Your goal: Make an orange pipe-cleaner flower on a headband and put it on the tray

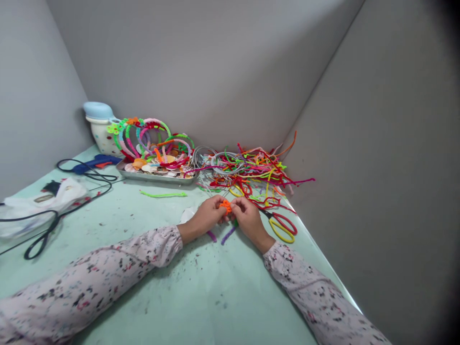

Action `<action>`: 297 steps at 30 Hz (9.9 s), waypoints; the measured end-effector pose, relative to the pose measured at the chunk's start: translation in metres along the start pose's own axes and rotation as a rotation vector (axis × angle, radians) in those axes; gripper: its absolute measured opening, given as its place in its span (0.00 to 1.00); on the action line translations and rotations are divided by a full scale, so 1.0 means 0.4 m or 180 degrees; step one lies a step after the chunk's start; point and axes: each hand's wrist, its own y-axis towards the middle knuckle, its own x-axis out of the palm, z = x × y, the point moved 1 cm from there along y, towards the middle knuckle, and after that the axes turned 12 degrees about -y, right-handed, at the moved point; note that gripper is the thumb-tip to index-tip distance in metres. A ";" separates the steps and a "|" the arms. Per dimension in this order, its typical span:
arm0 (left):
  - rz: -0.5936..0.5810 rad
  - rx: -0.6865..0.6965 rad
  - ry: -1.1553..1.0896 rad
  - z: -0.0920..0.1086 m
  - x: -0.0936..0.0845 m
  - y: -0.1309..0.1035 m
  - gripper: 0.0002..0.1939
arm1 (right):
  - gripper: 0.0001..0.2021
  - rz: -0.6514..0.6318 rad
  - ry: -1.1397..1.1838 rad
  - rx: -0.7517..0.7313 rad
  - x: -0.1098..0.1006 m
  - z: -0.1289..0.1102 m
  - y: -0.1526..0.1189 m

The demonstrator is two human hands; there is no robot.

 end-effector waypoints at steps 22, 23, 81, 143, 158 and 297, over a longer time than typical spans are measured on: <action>-0.0148 -0.0434 -0.1610 0.009 -0.025 0.017 0.05 | 0.07 0.0145 0.0403 -0.0212 -0.004 0.003 -0.005; -0.0203 -0.0520 -0.1774 0.008 -0.029 0.018 0.04 | 0.07 0.0201 0.0360 -0.0263 -0.004 0.005 -0.007; 0.0172 0.0093 -0.0292 0.020 -0.018 0.006 0.09 | 0.07 0.0122 0.0653 0.0148 -0.005 -0.016 -0.003; -0.0304 -0.0023 -0.0923 0.011 -0.025 0.007 0.18 | 0.07 0.0290 0.0557 -0.0266 -0.003 -0.007 -0.019; -0.0087 0.0142 -0.0642 0.014 -0.026 0.007 0.11 | 0.07 0.0278 0.0645 -0.0260 0.002 -0.003 -0.016; 0.0162 0.1305 0.0771 0.032 -0.013 -0.006 0.08 | 0.07 0.0173 0.1058 0.0035 -0.013 -0.027 -0.003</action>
